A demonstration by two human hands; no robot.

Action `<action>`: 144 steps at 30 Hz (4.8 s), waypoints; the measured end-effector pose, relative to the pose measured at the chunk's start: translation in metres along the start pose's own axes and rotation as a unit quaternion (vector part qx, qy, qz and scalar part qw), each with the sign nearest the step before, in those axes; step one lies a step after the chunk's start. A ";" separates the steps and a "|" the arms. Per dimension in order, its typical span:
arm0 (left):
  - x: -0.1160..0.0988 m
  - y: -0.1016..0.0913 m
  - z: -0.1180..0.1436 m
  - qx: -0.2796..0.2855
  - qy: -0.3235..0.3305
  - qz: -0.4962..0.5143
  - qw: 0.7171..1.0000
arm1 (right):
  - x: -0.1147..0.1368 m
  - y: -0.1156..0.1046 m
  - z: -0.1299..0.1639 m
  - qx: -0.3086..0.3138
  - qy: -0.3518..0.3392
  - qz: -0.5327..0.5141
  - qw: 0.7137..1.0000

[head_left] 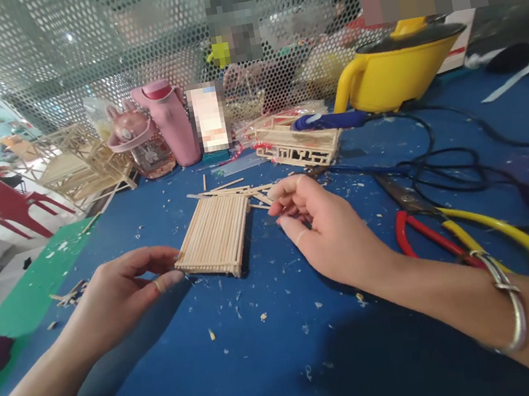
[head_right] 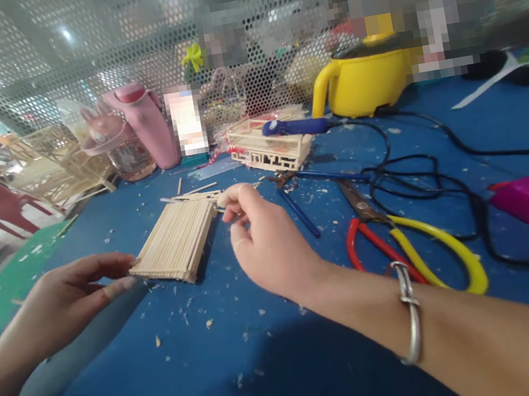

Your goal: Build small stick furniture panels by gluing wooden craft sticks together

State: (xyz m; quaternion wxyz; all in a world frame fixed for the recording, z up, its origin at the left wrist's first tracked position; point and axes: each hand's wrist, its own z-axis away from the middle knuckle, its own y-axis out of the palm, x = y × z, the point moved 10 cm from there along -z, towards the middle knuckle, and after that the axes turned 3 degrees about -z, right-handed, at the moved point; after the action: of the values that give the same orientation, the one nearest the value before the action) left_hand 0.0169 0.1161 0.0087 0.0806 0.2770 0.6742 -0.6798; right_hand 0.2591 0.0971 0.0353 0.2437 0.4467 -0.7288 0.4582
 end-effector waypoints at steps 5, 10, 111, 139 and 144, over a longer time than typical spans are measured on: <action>-0.004 0.002 -0.003 -0.005 0.022 -0.002 1.000 | -0.007 0.005 -0.026 0.049 0.003 0.091 0.995; -0.006 0.008 -0.005 0.017 0.030 0.031 0.999 | -0.022 0.029 -0.027 0.165 0.040 0.211 0.963; -0.022 -0.010 -0.005 -0.115 0.214 -0.127 0.962 | 0.072 0.086 0.016 0.133 -0.266 0.115 0.948; 0.005 -0.010 -0.012 -0.133 0.095 0.046 0.985 | 0.033 0.076 0.005 0.120 -0.047 0.094 0.987; -0.003 -0.008 -0.004 -0.128 0.069 0.045 0.988 | 0.019 0.073 0.003 0.130 -0.009 0.042 0.991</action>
State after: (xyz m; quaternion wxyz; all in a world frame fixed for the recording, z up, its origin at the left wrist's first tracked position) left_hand 0.0160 0.1197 0.0176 0.0994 0.3407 0.7462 -0.5632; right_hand 0.1860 0.0995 0.0154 0.1575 0.4482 -0.6832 0.5546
